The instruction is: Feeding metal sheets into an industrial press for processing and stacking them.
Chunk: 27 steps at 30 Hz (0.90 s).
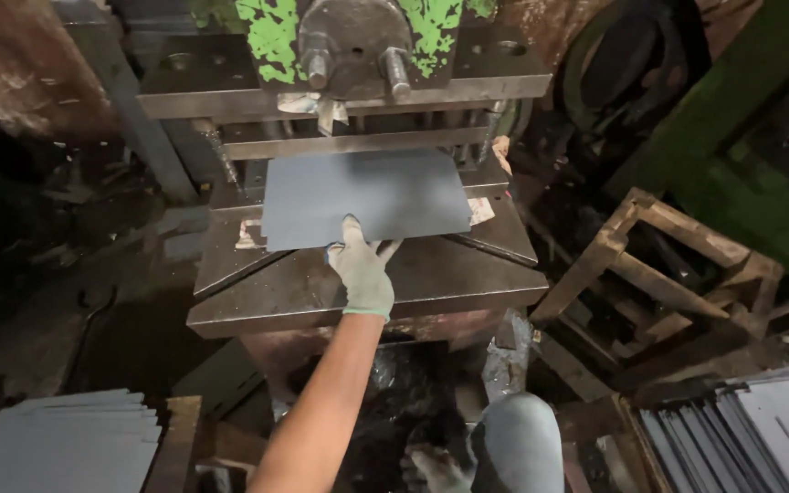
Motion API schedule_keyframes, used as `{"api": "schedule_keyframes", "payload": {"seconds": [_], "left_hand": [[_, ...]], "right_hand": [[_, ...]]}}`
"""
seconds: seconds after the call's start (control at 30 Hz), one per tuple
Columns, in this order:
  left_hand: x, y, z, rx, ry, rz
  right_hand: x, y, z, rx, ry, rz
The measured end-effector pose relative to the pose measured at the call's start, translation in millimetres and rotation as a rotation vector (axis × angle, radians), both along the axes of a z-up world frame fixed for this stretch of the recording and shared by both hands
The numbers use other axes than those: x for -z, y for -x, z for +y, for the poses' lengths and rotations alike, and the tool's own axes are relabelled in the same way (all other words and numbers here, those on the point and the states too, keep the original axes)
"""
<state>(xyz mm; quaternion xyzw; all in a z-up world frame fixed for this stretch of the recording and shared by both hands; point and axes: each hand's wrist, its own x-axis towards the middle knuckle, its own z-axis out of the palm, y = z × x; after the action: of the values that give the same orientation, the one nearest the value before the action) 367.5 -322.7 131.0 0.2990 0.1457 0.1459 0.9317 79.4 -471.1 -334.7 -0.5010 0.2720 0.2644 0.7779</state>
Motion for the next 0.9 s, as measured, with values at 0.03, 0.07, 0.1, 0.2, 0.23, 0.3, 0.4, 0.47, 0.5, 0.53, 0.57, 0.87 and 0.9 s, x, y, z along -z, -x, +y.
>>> {"api": "schedule_keyframes", "payload": {"seconds": [0.03, 0.07, 0.1, 0.2, 0.23, 0.3, 0.4, 0.47, 0.5, 0.53, 0.57, 0.87, 0.9], "left_hand": [[0, -1, 0, 0.004, 0.005, 0.016], [-1, -3, -1, 0.002, 0.002, 0.014], [2, -3, -1, 0.004, 0.002, 0.02], [7, -12, -5, -0.004, 0.008, 0.043], [11, -13, -2, -0.01, 0.01, 0.071], [30, -17, -6, 0.022, -0.023, 0.065], [41, 15, 34, 0.176, 0.06, -0.037], [32, 70, 77, 0.242, 0.18, -0.148], [16, 105, 102, 0.262, -0.377, -0.015], [-1, 141, 123, 0.277, -0.925, 0.154], [10, 173, 159, 0.247, -0.925, 0.175], [139, 353, 301, -0.31, -2.388, 0.925], [130, 354, 297, -0.195, -2.441, 0.952]], "right_hand": [[-21, -43, 0, -0.012, -0.006, -0.004], [-48, -53, 1, -0.015, -0.009, -0.006], [-75, -58, 2, 0.015, -0.084, -0.037], [-92, -116, -13, 0.028, -0.187, -0.201], [-84, -136, -13, 0.018, -0.222, -0.32], [-225, -192, -3, -0.021, -0.311, -0.556], [-433, -208, 43, -0.011, -0.183, -0.671], [-484, -231, 45, -0.021, 0.01, -0.688], [-468, -259, 40, 0.009, -0.155, -0.695], [-453, -290, 36, 0.041, -0.319, -0.69], [-450, -297, 35, 0.01, -0.335, -0.679], [-419, -351, 15, 0.175, -0.403, -0.578], [-415, -352, 10, 0.143, -0.423, -0.576]]}}
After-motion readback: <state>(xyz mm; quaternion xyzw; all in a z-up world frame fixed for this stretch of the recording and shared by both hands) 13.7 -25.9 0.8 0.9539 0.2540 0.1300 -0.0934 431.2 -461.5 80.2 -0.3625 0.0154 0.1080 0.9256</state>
